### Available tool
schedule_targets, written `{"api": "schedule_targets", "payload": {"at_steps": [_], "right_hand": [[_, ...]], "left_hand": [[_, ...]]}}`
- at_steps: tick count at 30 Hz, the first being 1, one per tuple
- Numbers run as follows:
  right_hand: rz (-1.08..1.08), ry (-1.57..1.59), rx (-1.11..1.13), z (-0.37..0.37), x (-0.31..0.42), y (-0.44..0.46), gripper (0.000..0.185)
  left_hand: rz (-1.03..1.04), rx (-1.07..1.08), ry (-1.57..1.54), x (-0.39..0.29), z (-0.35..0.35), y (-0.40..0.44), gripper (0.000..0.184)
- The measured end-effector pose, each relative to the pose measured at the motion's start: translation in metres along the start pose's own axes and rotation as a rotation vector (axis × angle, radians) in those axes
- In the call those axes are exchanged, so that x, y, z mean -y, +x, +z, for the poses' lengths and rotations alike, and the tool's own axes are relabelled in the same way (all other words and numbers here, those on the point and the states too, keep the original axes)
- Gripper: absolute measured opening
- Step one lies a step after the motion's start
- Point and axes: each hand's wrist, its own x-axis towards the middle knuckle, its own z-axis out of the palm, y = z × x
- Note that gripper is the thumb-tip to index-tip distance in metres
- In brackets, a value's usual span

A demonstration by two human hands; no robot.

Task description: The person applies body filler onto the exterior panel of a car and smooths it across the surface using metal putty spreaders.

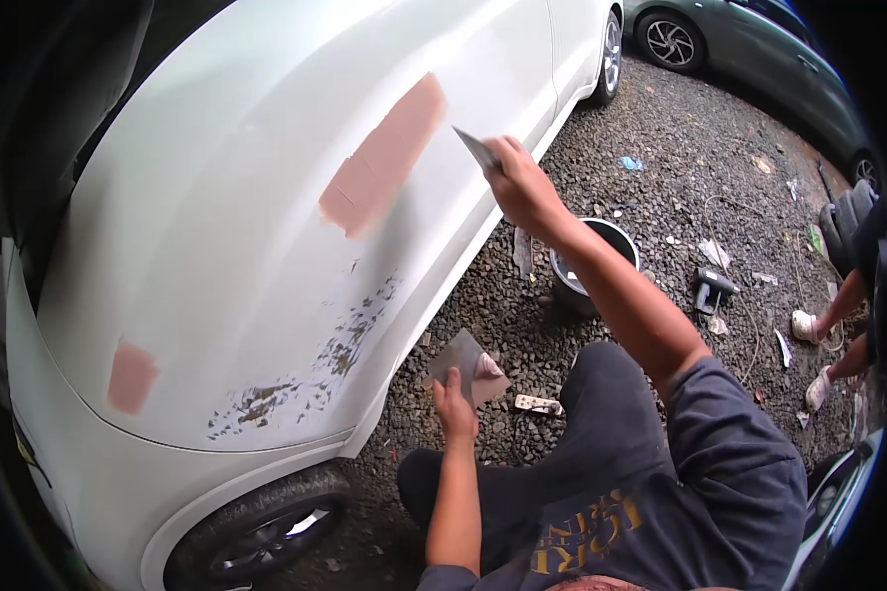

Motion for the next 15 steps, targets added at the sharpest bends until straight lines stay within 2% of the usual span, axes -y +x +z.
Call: {"api": "schedule_targets", "payload": {"at_steps": [2, 5, 12, 15], "right_hand": [[0.043, -0.056, -0.049, 0.015, 0.005, 0.039, 0.033], [0.079, -0.162, -0.109, 0.023, 0.015, 0.076, 0.042], [0.215, -0.273, -0.117, 0.031, 0.015, 0.112, 0.052], [0.166, -0.286, -0.089, 0.04, 0.025, 0.106, 0.052]], "left_hand": [[0.015, -0.064, 0.141, 0.03, -0.01, -0.003, 0.044], [-0.031, -0.055, 0.147, 0.046, -0.021, -0.002, 0.045], [-0.004, -0.078, 0.143, 0.033, -0.041, 0.006, 0.047], [-0.021, -0.055, 0.148, 0.029, -0.055, 0.009, 0.051]]}}
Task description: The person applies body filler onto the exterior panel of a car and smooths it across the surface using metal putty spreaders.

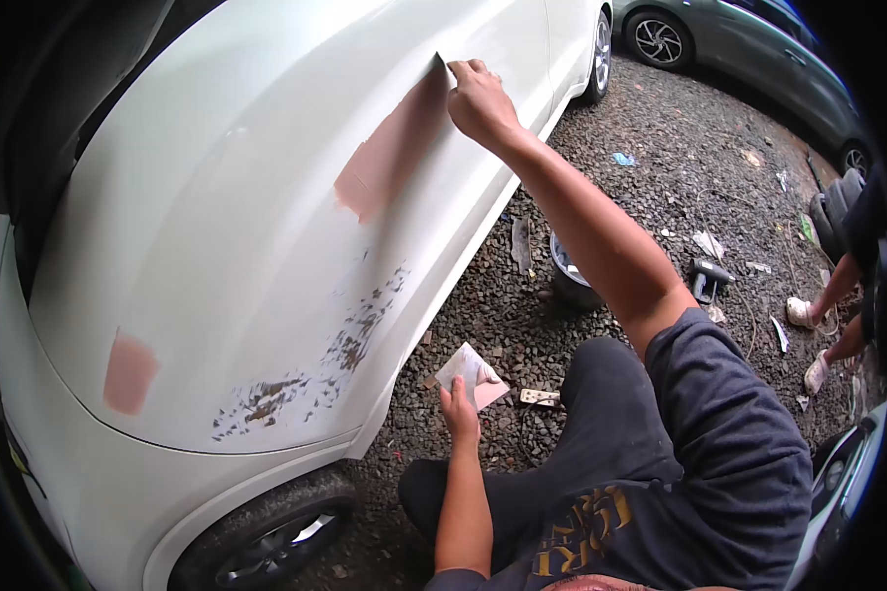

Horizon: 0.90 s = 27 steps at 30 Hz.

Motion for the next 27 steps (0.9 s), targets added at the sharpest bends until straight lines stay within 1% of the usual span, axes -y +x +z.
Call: {"api": "schedule_targets", "payload": {"at_steps": [2, 3, 5, 9, 11, 13, 15, 16, 19, 20, 21, 23, 24, 25, 27], "right_hand": [[-0.05, -0.009, 0.014, 0.006, 0.012, -0.014, 0.05], [-0.083, -0.004, 0.002, 0.01, 0.021, -0.024, 0.044], [-0.093, 0.029, 0.046, 0.012, 0.05, -0.051, 0.037], [-0.238, 0.154, 0.006, 0.023, 0.114, -0.121, 0.032], [-0.386, 0.227, -0.033, 0.024, 0.145, -0.158, 0.034], [-0.455, 0.254, 0.209, 0.003, 0.172, -0.19, 0.044], [-0.526, 0.377, 0.23, -0.017, 0.181, -0.213, 0.046], [-0.528, 0.409, 0.253, -0.021, 0.18, -0.222, 0.049], [-0.508, 0.458, 0.308, -0.034, 0.155, -0.233, 0.052], [-0.486, 0.472, 0.327, -0.039, 0.14, -0.233, 0.054], [-0.464, 0.471, 0.357, -0.043, 0.122, -0.23, 0.058], [-0.387, 0.517, 0.413, -0.053, 0.084, -0.231, 0.058], [-0.362, 0.568, 0.465, -0.058, 0.061, -0.232, 0.054], [-0.283, 0.581, 0.523, -0.066, 0.043, -0.237, 0.053], [-0.244, 0.655, 0.545, -0.07, 0.011, -0.252, 0.066]], "left_hand": [[0.006, -0.011, -0.004, 0.002, -0.004, 0.003, 0.05], [0.008, -0.013, -0.008, 0.003, -0.005, 0.004, 0.05], [0.01, -0.016, -0.015, 0.005, -0.009, 0.008, 0.05], [-0.007, -0.011, -0.059, 0.004, -0.009, 0.011, 0.05], [-0.012, 0.0, -0.098, 0.002, -0.008, 0.011, 0.05], [0.039, 0.062, -0.079, 0.004, -0.01, 0.012, 0.055], [0.104, 0.092, -0.085, 0.004, -0.008, 0.009, 0.06], [0.106, 0.154, -0.069, 0.007, -0.011, 0.014, 0.069], [0.17, 0.189, -0.073, 0.01, -0.015, 0.014, 0.069], [0.096, 0.135, -0.082, 0.007, -0.015, 0.013, 0.07], [0.075, 0.077, -0.114, 0.001, -0.011, 0.013, 0.066], [-0.063, 0.01, -0.214, -0.01, -0.015, 0.011, 0.061], [-0.025, 0.068, -0.387, -0.007, -0.021, 0.016, 0.056], [-0.072, 0.023, -0.48, -0.046, -0.001, -0.005, 0.054], [0.059, 0.05, -0.428, -0.08, 0.02, -0.019, 0.051]]}}
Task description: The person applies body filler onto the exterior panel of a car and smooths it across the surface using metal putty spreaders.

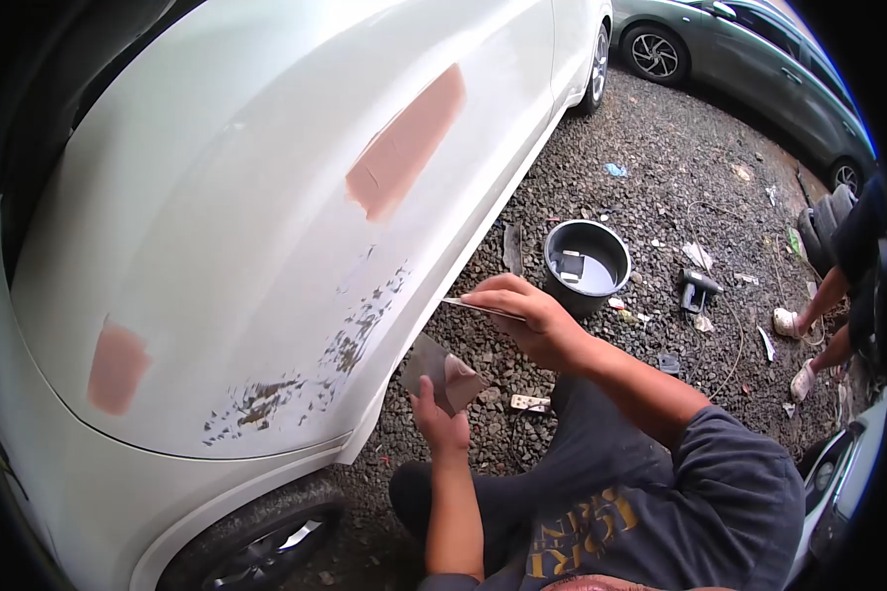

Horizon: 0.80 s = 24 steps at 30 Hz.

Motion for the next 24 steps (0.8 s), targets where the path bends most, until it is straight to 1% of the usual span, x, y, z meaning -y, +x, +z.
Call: {"api": "schedule_targets", "payload": {"at_steps": [1, 3, 4, 6, 8, 9, 10, 11, 12, 14, 16, 18, 20, 21, 22, 24], "right_hand": [[-0.024, -0.006, 0.029, -0.002, 0.001, -0.008, 0.066], [-0.076, -0.019, 0.087, -0.005, 0.005, -0.022, 0.068], [-0.13, -0.037, 0.15, -0.007, 0.007, -0.027, 0.072], [-0.196, -0.055, 0.156, -0.008, 0.022, -0.031, 0.078], [-0.185, -0.2, 0.167, -0.013, 0.01, -0.039, 0.073], [-0.169, -0.263, 0.187, -0.018, -0.001, -0.043, 0.07], [-0.15, -0.327, 0.208, -0.023, -0.013, -0.048, 0.067], [-0.133, -0.463, 0.227, -0.03, -0.029, -0.05, 0.059], [-0.132, -0.698, 0.247, -0.037, -0.042, -0.054, 0.055], [0.034, -0.586, 0.126, -0.051, -0.071, -0.044, 0.052], [0.027, -0.673, -0.166, -0.07, -0.077, 0.0, 0.054], [0.058, -0.621, -0.265, -0.092, -0.072, 0.059, 0.061], [-0.014, -0.624, -0.402, -0.107, -0.072, 0.117, 0.066], [0.005, -0.652, -0.44, -0.113, -0.079, 0.146, 0.066], [0.026, -0.68, -0.475, -0.117, -0.084, 0.17, 0.066], [0.09, -0.698, -0.494, -0.125, -0.084, 0.203, 0.065]], "left_hand": [[-0.008, -0.041, 0.003, -0.019, 0.032, -0.01, 0.048], [-0.03, 0.025, -0.025, -0.028, 0.057, -0.008, 0.048], [-0.04, 0.061, -0.039, -0.035, 0.073, -0.009, 0.049], [-0.045, 0.005, -0.032, -0.044, 0.105, -0.017, 0.047], [-0.07, -0.046, 0.033, -0.046, 0.118, -0.019, 0.046], [-0.025, -0.041, 0.021, -0.041, 0.117, -0.019, 0.043], [-0.052, -0.022, -0.03, -0.038, 0.108, -0.017, 0.042], [-0.048, 0.0, -0.056, -0.04, 0.097, -0.017, 0.043], [-0.042, 0.02, -0.082, -0.044, 0.089, -0.017, 0.044], [0.143, 0.071, -0.017, -0.055, 0.093, -0.026, 0.044], [0.163, 0.123, 0.075, -0.036, 0.066, -0.016, 0.043], [0.087, 0.117, 0.181, 0.004, 0.026, 0.001, 0.042], [0.035, 0.116, 0.25, 0.043, 0.0, 0.008, 0.044], [0.007, 0.077, 0.271, 0.06, -0.011, 0.011, 0.045], [-0.023, 0.036, 0.292, 0.072, -0.02, 0.013, 0.045], [-0.074, 0.04, 0.302, 0.077, -0.026, 0.014, 0.051]]}}
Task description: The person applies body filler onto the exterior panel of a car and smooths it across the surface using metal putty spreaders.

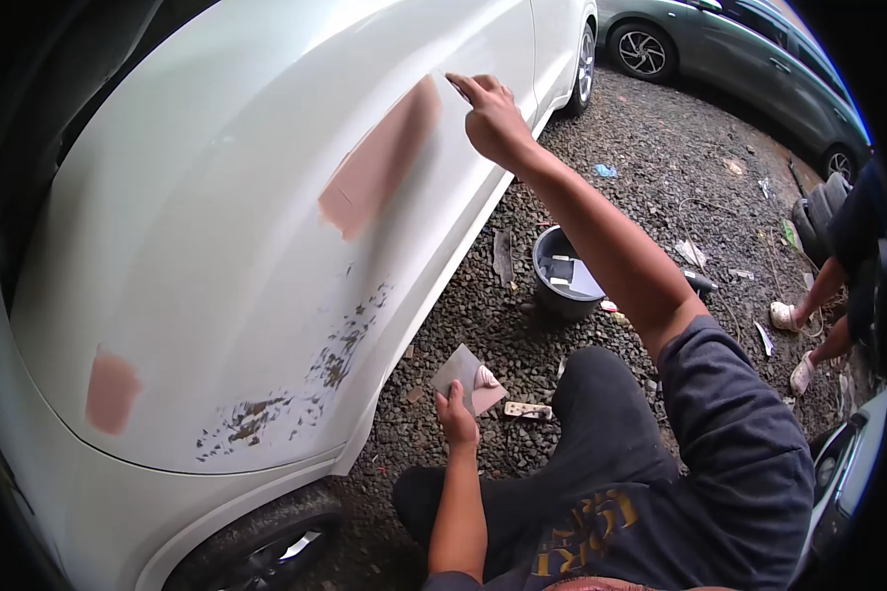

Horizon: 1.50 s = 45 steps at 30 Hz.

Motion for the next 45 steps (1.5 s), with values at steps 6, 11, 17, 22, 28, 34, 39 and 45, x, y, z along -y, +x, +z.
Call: {"api": "schedule_targets", "payload": {"at_steps": [6, 11, 17, 22, 28, 34, 39, 45], "right_hand": [[0.124, -0.059, 0.031, 0.007, 0.007, 0.033, 0.069], [0.113, -0.08, 0.046, 0.018, 0.032, 0.01, 0.068], [-0.128, -0.091, -0.023, 0.042, 0.091, -0.056, 0.064], [-0.23, -0.054, 0.016, 0.045, 0.147, -0.104, 0.066], [-0.382, 0.118, 0.105, 0.031, 0.178, -0.144, 0.06], [-0.102, 0.351, 0.054, 0.001, 0.115, -0.159, 0.06], [0.147, 0.526, 0.323, -0.02, 0.034, -0.251, 0.055], [0.149, 0.676, 0.489, -0.059, 0.035, -0.294, 0.082]], "left_hand": [[0.036, -0.036, -0.039, -0.007, 0.0, -0.003, 0.048], [0.059, -0.06, -0.028, -0.019, -0.01, -0.006, 0.052], [0.056, -0.075, -0.031, -0.018, -0.031, 0.004, 0.054], [0.065, -0.093, -0.055, -0.017, -0.039, 0.01, 0.057], [0.049, -0.103, -0.058, -0.009, -0.044, 0.021, 0.056], [0.015, -0.107, -0.076, -0.019, -0.04, 0.017, 0.06], [0.016, -0.075, -0.167, -0.032, -0.032, 0.008, 0.052], [-0.087, 0.034, -0.303, -0.07, 0.021, -0.012, 0.047]]}}
